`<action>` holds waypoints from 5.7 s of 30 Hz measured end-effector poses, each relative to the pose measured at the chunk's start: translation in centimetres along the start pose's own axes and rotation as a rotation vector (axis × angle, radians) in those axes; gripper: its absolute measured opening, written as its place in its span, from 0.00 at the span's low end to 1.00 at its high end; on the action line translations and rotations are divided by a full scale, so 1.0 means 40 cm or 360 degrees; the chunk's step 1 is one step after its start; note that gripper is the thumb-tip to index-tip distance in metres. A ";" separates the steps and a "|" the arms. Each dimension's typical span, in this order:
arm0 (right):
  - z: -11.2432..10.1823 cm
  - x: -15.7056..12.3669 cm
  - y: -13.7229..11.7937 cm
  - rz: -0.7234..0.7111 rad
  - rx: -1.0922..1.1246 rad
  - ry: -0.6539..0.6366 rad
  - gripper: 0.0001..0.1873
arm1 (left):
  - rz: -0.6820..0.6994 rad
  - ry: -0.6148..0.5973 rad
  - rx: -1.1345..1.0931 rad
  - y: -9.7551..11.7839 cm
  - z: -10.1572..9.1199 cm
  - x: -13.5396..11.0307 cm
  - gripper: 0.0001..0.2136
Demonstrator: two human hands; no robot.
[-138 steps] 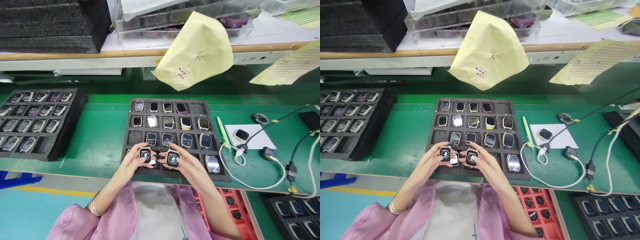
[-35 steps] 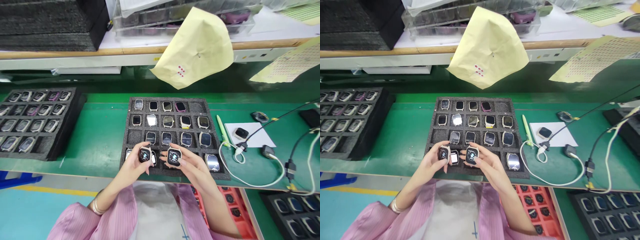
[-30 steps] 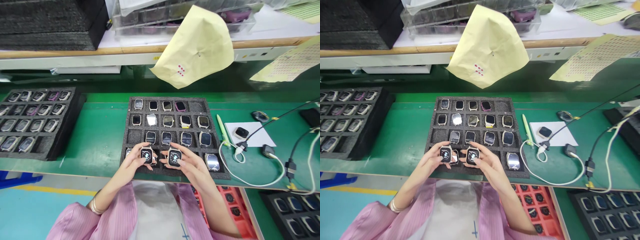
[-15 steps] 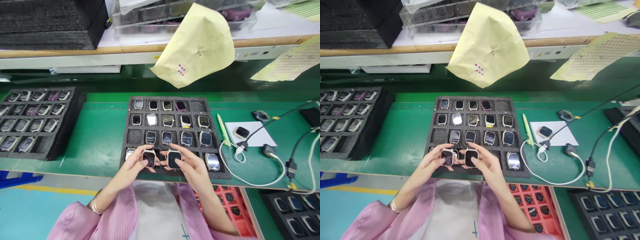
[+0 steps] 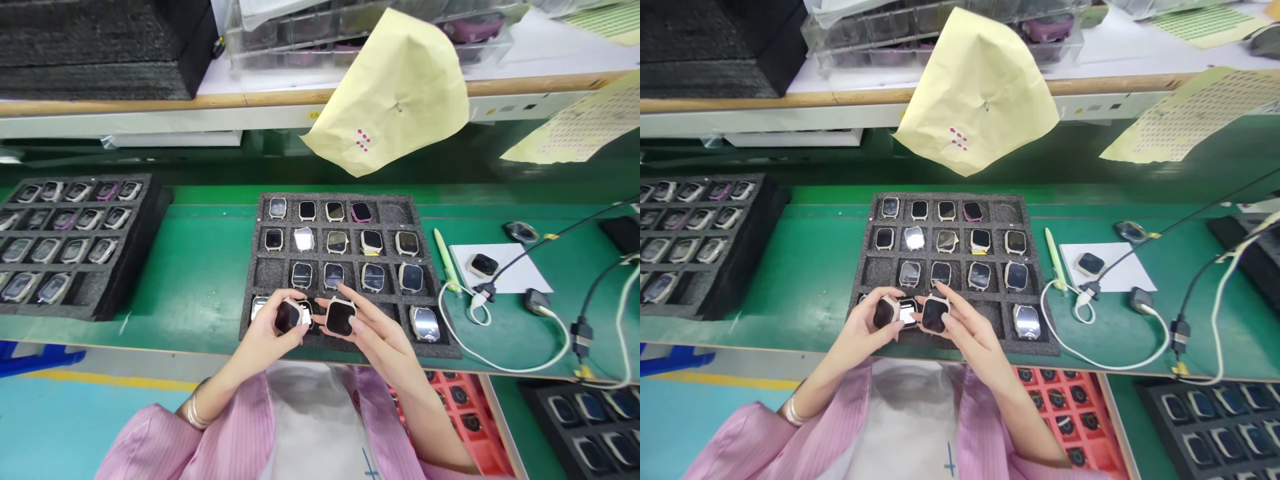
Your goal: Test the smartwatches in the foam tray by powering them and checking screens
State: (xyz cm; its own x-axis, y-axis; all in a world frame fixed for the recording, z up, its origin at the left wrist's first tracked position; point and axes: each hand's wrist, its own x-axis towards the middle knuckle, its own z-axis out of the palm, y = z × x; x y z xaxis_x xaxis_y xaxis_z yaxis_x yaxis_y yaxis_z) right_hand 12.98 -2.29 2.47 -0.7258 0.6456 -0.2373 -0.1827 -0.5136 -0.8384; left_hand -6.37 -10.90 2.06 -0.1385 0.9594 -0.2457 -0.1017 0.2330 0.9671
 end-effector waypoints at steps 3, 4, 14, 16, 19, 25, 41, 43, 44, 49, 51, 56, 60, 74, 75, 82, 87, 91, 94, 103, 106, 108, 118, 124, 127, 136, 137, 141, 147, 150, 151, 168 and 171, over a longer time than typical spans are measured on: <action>0.001 0.006 -0.001 -0.0033 0.0067 0.0040 0.20 | -0.0002 -0.0010 0.0077 0.000 -0.002 -0.002 0.16; 0.000 0.008 0.001 -0.0044 0.0066 0.0039 0.19 | 0.0004 -0.0017 0.0115 0.002 -0.002 -0.003 0.15; -0.013 0.003 0.010 -0.0030 -0.0022 -0.0051 0.20 | 0.0015 -0.0052 0.0059 0.003 0.005 -0.012 0.17; -0.015 0.003 0.009 -0.0044 -0.0029 -0.0084 0.20 | 0.0017 -0.0060 0.0041 0.003 0.005 -0.013 0.18; -0.018 0.003 0.011 -0.0057 -0.0063 -0.0081 0.20 | 0.0030 -0.0055 0.0054 0.004 0.005 -0.013 0.16; -0.023 0.003 0.015 -0.0057 -0.0115 -0.0061 0.21 | -0.0013 -0.0081 0.0038 0.005 0.007 -0.015 0.15; -0.026 0.002 0.002 -0.0112 -0.0227 -0.0007 0.21 | 0.0072 -0.0104 0.0085 0.014 0.011 -0.021 0.15; -0.028 0.003 0.001 -0.0130 -0.0240 -0.0034 0.20 | 0.0078 -0.0094 0.0098 0.012 0.010 -0.021 0.14; -0.029 0.002 0.001 -0.0137 -0.0233 -0.0042 0.20 | 0.0071 -0.0093 0.0089 0.010 0.009 -0.021 0.15; -0.031 -0.002 0.000 -0.0110 -0.0205 0.0018 0.20 | 0.0108 -0.0026 0.0074 -0.001 0.004 -0.021 0.14; -0.033 -0.003 0.000 -0.0086 -0.0225 0.0049 0.21 | 0.0107 0.0003 0.0077 -0.004 0.003 -0.021 0.14; -0.035 -0.003 0.004 -0.0076 -0.0216 0.0082 0.22 | 0.0087 0.0049 0.0028 -0.004 0.002 -0.020 0.15; -0.035 -0.003 0.001 -0.0086 -0.0211 0.0088 0.22 | 0.0109 0.0063 -0.0010 -0.004 0.001 -0.023 0.16; -0.005 -0.001 -0.023 0.0020 -0.0004 0.0037 0.23 | 0.0078 -0.0109 -0.0292 -0.003 -0.002 -0.007 0.22; -0.003 0.000 -0.023 0.0039 0.0016 0.0048 0.24 | 0.0066 -0.0142 -0.0317 -0.008 -0.005 -0.005 0.22; -0.005 -0.001 -0.008 0.0011 -0.0016 0.0123 0.26 | -0.0022 -0.0193 -0.0463 -0.032 -0.019 -0.009 0.20; 0.003 0.005 -0.002 -0.0037 -0.0005 0.0124 0.24 | -0.0036 -0.0189 -0.0485 -0.017 -0.013 -0.012 0.19; 0.005 0.008 -0.001 -0.0049 -0.0015 0.0130 0.24 | -0.0043 -0.0208 -0.0507 -0.012 -0.011 -0.011 0.19; 0.003 0.007 0.002 -0.0062 -0.0037 0.0142 0.23 | -0.0062 -0.0197 -0.0496 -0.011 -0.012 -0.011 0.19; -0.003 0.004 0.011 -0.0100 -0.0184 0.0170 0.23 | -0.0021 -0.0202 -0.0388 -0.005 -0.004 -0.010 0.20; -0.010 -0.001 0.007 -0.0040 -0.0142 0.0048 0.26 | -0.0016 -0.0112 -0.0197 -0.001 0.002 -0.006 0.24; -0.012 -0.004 0.004 -0.0007 -0.0110 0.0003 0.26 | -0.0032 -0.0049 -0.0065 0.001 0.006 -0.003 0.23; -0.009 0.001 0.011 -0.0083 -0.0044 0.0027 0.17 | -0.0006 -0.0056 0.0141 0.004 0.012 -0.011 0.15; -0.021 0.002 0.018 -0.0078 -0.0083 -0.0012 0.20 | 0.0040 -0.0030 0.0082 0.008 0.017 -0.010 0.15; -0.022 0.003 0.018 -0.0089 -0.0098 -0.0009 0.19 | 0.0020 -0.0043 0.0078 0.007 0.015 -0.011 0.14; -0.013 0.001 0.007 -0.0153 -0.0127 0.0024 0.17 | 0.0012 -0.0038 0.0134 0.003 0.012 -0.015 0.14; -0.015 0.002 0.007 -0.0165 -0.0136 0.0005 0.16 | 0.0013 -0.0045 0.0150 0.004 0.012 -0.014 0.14; -0.019 0.002 0.007 -0.0175 -0.0149 -0.0053 0.16 | 0.0041 -0.0033 0.0147 0.006 0.012 -0.011 0.15; -0.017 -0.004 -0.001 -0.0199 -0.0197 -0.0061 0.16 | 0.0034 -0.0012 0.0150 0.005 0.010 -0.013 0.14; -0.017 -0.005 -0.002 -0.0187 -0.0211 -0.0021 0.16 | 0.0023 0.0009 0.0137 0.002 0.009 -0.017 0.13; -0.018 -0.005 -0.001 -0.0188 -0.0207 -0.0016 0.16 | 0.0014 0.0015 0.0129 0.000 0.009 -0.018 0.13; -0.011 -0.005 -0.009 -0.0209 -0.0253 0.0102 0.16 | 0.0071 0.0079 0.0039 -0.002 0.007 -0.016 0.15; -0.023 -0.007 -0.014 -0.0264 -0.0279 0.0089 0.16 | 0.0116 0.0119 -0.0002 -0.006 0.002 -0.019 0.15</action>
State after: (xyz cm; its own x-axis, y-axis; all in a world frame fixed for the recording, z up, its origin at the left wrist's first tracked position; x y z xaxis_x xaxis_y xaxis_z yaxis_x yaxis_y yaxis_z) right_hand 13.91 -1.65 2.56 -0.6568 0.7457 -0.1121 -0.1749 -0.2953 -0.9393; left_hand -6.17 -11.68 2.03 -0.2186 0.9592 -0.1791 -0.0897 0.1630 0.9825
